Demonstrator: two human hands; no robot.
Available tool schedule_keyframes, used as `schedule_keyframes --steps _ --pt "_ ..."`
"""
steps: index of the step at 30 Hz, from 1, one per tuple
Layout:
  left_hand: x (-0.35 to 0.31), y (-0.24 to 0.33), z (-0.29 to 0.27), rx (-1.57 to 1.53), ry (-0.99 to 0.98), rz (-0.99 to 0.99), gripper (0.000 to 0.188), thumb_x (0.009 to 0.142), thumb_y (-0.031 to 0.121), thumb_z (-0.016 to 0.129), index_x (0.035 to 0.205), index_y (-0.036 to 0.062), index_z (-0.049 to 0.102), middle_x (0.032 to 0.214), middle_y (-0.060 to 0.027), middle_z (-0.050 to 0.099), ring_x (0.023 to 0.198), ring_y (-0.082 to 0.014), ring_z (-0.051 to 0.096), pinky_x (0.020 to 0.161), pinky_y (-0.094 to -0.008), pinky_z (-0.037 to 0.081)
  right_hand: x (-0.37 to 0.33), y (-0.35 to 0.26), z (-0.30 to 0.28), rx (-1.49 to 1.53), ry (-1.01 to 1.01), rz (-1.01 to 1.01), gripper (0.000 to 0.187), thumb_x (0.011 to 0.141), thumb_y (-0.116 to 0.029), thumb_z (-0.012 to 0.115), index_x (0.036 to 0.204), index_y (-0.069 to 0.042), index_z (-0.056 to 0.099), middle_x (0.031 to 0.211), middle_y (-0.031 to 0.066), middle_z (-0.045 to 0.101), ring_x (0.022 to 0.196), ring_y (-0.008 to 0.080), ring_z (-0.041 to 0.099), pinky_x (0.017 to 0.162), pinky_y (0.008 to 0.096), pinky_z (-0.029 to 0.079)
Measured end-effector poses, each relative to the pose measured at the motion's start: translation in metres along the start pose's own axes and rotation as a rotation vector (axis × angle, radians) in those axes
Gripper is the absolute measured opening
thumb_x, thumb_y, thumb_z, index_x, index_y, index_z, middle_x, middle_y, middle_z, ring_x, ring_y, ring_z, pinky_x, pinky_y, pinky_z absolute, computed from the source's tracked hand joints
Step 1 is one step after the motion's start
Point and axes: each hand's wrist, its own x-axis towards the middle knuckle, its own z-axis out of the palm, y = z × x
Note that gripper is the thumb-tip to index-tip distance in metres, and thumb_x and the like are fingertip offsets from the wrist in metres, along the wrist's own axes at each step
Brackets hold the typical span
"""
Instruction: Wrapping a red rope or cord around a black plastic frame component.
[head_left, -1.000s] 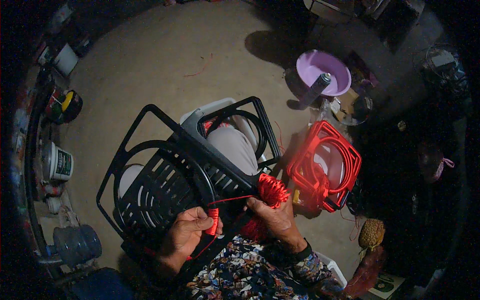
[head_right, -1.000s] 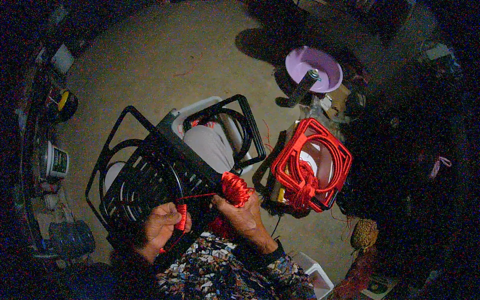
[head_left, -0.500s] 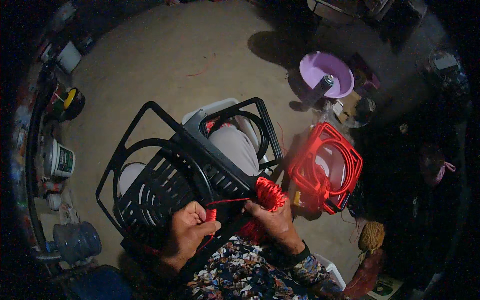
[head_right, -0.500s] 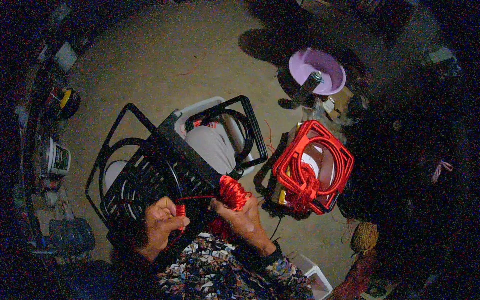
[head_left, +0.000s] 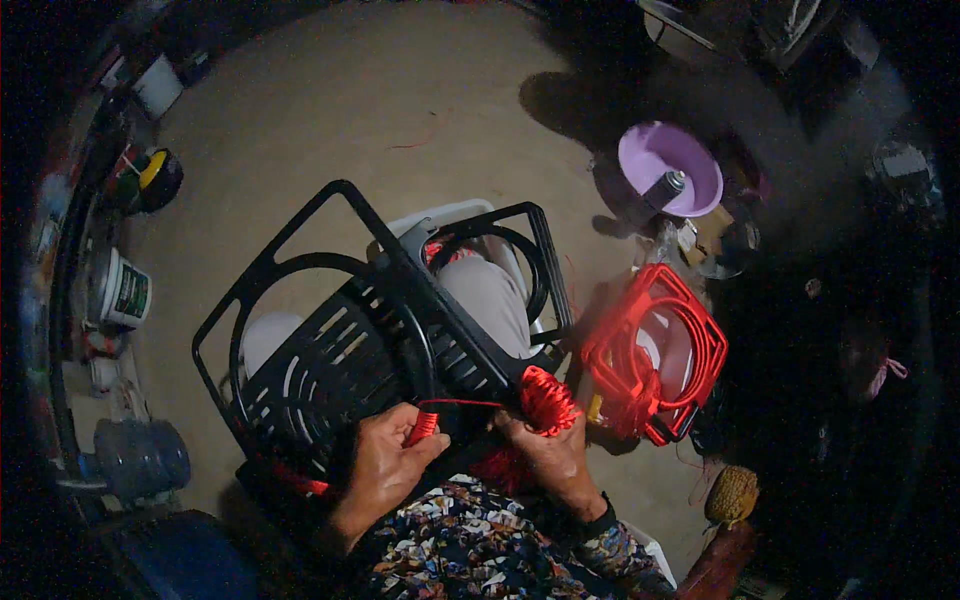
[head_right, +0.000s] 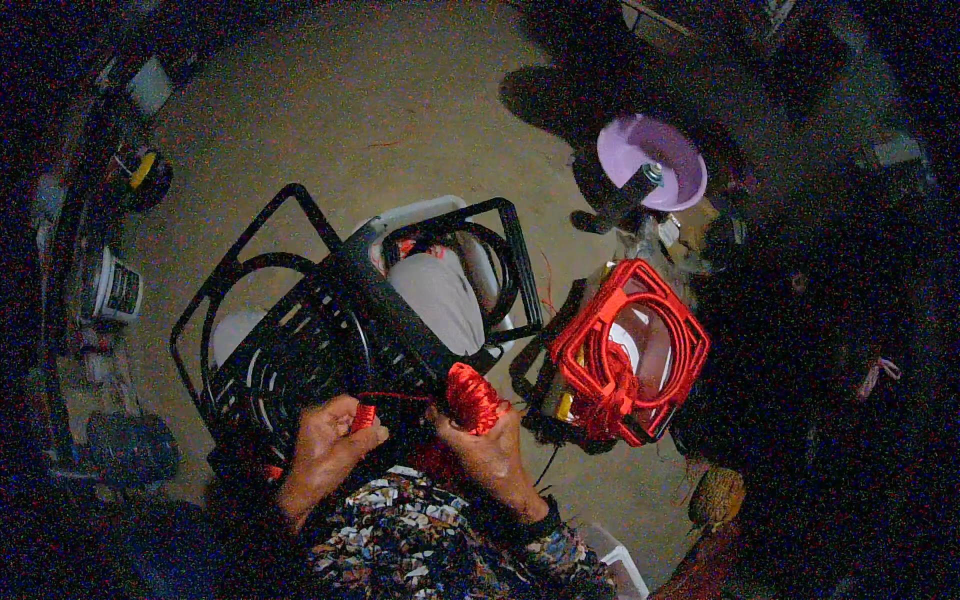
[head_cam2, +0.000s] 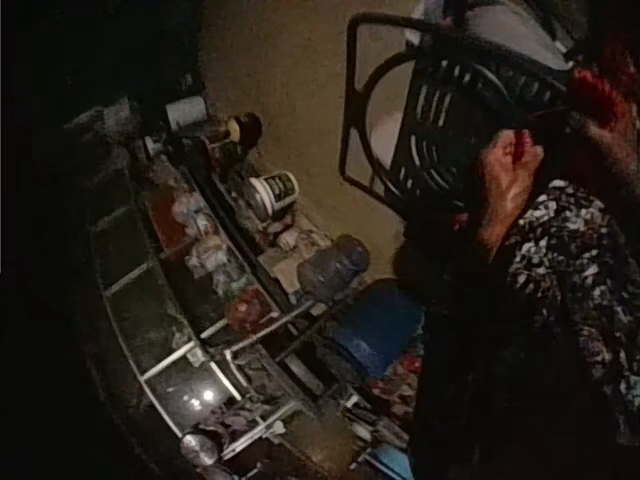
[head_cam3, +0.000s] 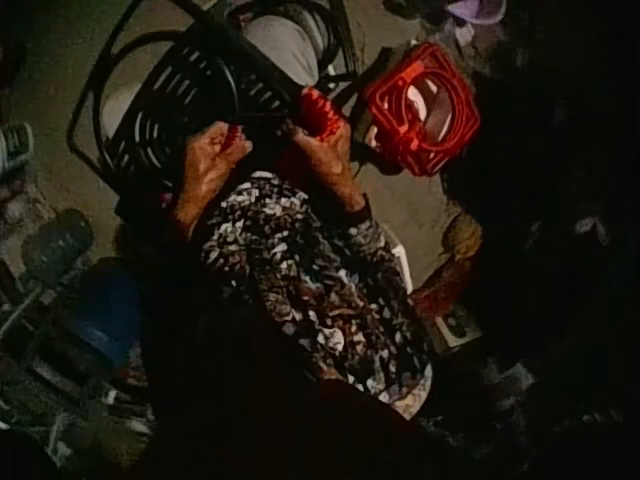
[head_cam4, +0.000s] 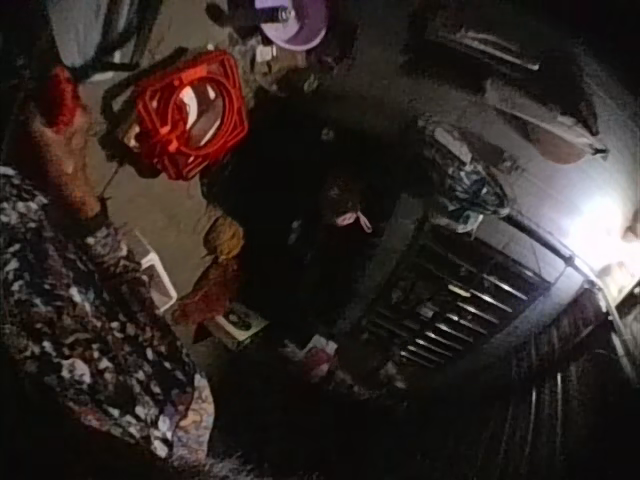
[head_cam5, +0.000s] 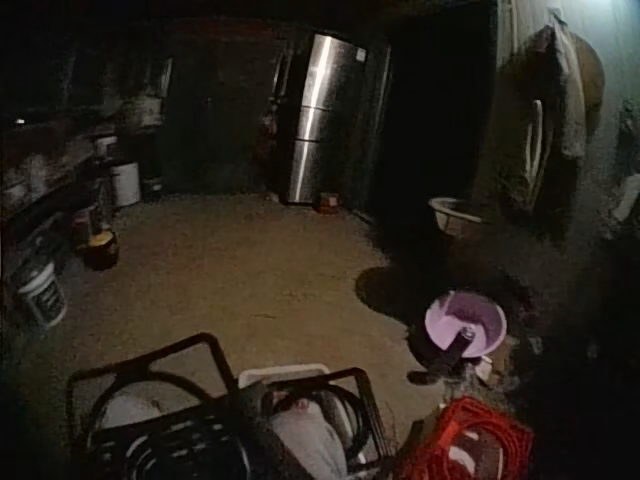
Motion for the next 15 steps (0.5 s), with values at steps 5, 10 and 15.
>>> schedule_keyframes --steps 5,10,15 --pt "0.001 -0.01 -0.006 0.102 -0.008 0.037 0.017 0.079 0.008 0.071 0.073 0.0049 0.054 0.069 0.0014 0.055 0.06 -0.0053 0.049 0.052 -0.023 0.039 -0.005 -0.011 0.01 0.059 0.07 0.01 0.015 0.08 -0.01 0.066 0.089 0.0 0.06 0.076 0.0054 0.066 0.072 0.0124 0.062 0.068 0.0274 0.05" --pt "0.003 -0.005 0.0 -0.096 -0.049 -0.06 0.017 0.081 0.008 0.07 0.077 0.0051 0.053 0.066 0.0003 0.055 0.055 -0.0066 0.049 0.051 -0.0233 0.042 0.001 -0.007 0.005 0.008 0.109 -0.026 0.025 0.069 -0.016 0.078 0.079 -0.005 0.058 0.069 -0.0015 0.058 0.059 0.0079 0.05 0.056 0.0257 0.044" --pt "0.004 -0.007 -0.003 -0.383 -0.088 -0.117 0.016 0.08 0.006 0.07 0.081 0.0041 0.053 0.069 -0.0026 0.059 0.058 -0.0087 0.054 0.055 -0.0226 0.046 0.002 -0.005 0.005 0.053 0.091 -0.009 0.022 0.073 -0.013 0.074 0.085 -0.004 0.059 0.07 -0.0025 0.056 0.062 0.0076 0.049 0.057 0.025 0.043"
